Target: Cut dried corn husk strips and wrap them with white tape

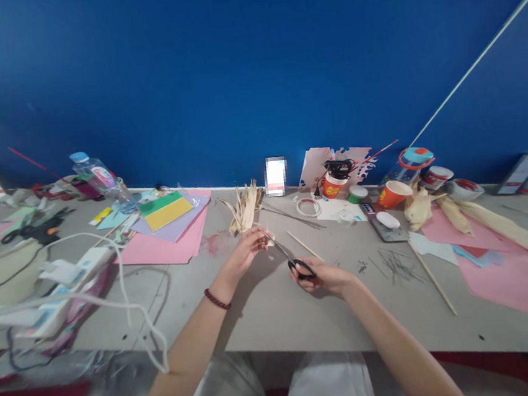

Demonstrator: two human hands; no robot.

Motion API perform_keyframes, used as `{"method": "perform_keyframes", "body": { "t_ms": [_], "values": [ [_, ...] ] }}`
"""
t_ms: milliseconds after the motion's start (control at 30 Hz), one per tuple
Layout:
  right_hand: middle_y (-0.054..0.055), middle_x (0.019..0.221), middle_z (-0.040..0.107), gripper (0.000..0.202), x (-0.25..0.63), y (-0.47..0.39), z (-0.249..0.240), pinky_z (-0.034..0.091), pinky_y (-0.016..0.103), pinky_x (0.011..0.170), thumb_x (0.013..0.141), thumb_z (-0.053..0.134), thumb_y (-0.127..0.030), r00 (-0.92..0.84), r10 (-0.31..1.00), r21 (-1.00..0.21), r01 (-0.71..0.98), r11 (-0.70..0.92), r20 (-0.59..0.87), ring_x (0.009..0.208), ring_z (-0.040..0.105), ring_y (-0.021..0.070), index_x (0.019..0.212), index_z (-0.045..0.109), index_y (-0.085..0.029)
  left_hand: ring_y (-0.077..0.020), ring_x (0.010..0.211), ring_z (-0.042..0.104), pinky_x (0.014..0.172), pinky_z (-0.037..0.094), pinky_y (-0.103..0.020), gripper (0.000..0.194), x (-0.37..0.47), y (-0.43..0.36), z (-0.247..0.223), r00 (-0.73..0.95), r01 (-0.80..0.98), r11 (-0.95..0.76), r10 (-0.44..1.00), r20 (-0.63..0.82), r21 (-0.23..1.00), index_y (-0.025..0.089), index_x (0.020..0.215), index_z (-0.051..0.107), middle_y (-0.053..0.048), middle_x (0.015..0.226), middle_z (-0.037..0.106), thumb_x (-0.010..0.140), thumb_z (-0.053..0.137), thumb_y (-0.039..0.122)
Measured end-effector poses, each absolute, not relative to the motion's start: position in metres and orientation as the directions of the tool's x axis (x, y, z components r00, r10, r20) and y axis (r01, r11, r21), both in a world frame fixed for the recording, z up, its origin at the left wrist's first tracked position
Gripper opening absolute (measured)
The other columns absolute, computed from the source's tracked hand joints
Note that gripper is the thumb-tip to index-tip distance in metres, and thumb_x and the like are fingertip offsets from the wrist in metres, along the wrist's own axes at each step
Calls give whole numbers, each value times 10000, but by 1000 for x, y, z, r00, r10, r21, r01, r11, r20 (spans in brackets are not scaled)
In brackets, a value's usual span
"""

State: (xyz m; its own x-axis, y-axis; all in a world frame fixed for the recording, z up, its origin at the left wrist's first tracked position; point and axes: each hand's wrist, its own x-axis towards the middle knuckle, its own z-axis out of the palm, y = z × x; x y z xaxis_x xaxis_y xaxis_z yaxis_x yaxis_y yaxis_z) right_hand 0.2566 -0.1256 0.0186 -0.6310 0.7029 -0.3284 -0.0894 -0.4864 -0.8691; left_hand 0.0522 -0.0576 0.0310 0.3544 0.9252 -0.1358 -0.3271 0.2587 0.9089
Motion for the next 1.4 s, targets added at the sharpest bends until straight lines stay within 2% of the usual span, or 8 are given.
{"method": "perform_keyframes", "body": {
  "t_ms": [167,300,433,533,800,1033,1200,1400],
  "values": [
    [-52,598,413,413,256,-124,22,192,182,404,697,658,-542,-613,733,-867,-151,-474,-295,432,275,26,700,504,-159,-84,548,526,535,407,-200,207,58,-59,31,353,-197,194,928,-115,961,151,686,546,4,617,555,678,649,330],
    [-69,516,355,406,255,-122,20,176,183,406,731,624,-544,-589,756,-873,-163,-459,-287,423,252,33,699,511,-156,-89,521,498,501,371,-202,139,62,-62,30,269,-99,-20,962,46,995,174,711,513,33,565,521,699,593,287],
    [-33,599,455,405,252,-121,15,172,184,397,717,640,-540,-509,814,-881,-202,-428,-279,432,287,30,700,507,-158,-90,564,505,548,388,-212,136,66,-71,30,234,52,-233,948,215,971,174,694,509,26,633,524,734,572,288],
    [-3,698,510,408,249,-122,14,173,185,393,713,647,-532,-486,830,-883,-217,-417,-273,436,306,19,691,510,-148,-100,593,518,575,400,-221,186,69,-76,32,207,122,-290,943,262,949,168,728,571,5,680,564,773,554,347],
    [-29,630,489,408,240,-124,13,183,175,391,677,681,-521,-433,851,-878,-225,-423,-299,424,315,20,695,503,-154,-113,567,532,577,406,-231,309,74,-78,29,173,206,-333,938,300,920,150,666,622,-11,609,599,827,494,381],
    [-86,467,393,414,234,-126,20,160,163,376,668,671,-533,-401,868,-902,-186,-390,-293,374,251,20,683,461,-176,-101,601,520,573,403,-212,222,82,-84,25,11,179,-371,927,375,911,149,767,623,-8,679,601,801,547,356],
    [-109,404,371,434,230,-127,20,133,157,355,678,635,-572,-366,873,-921,-93,-378,-322,333,246,23,708,419,-196,-100,607,522,568,411,-208,222,82,-81,22,-106,38,-271,956,274,962,158,778,621,-17,704,601,763,597,379],
    [-123,406,344,481,226,-127,14,116,162,328,648,646,-605,-308,895,-928,-81,-363,-323,311,231,20,712,372,-215,-83,556,493,514,399,-197,254,82,-78,23,-107,-85,-153,984,144,985,157,745,628,-8,671,581,705,650,407]
  ]
}}
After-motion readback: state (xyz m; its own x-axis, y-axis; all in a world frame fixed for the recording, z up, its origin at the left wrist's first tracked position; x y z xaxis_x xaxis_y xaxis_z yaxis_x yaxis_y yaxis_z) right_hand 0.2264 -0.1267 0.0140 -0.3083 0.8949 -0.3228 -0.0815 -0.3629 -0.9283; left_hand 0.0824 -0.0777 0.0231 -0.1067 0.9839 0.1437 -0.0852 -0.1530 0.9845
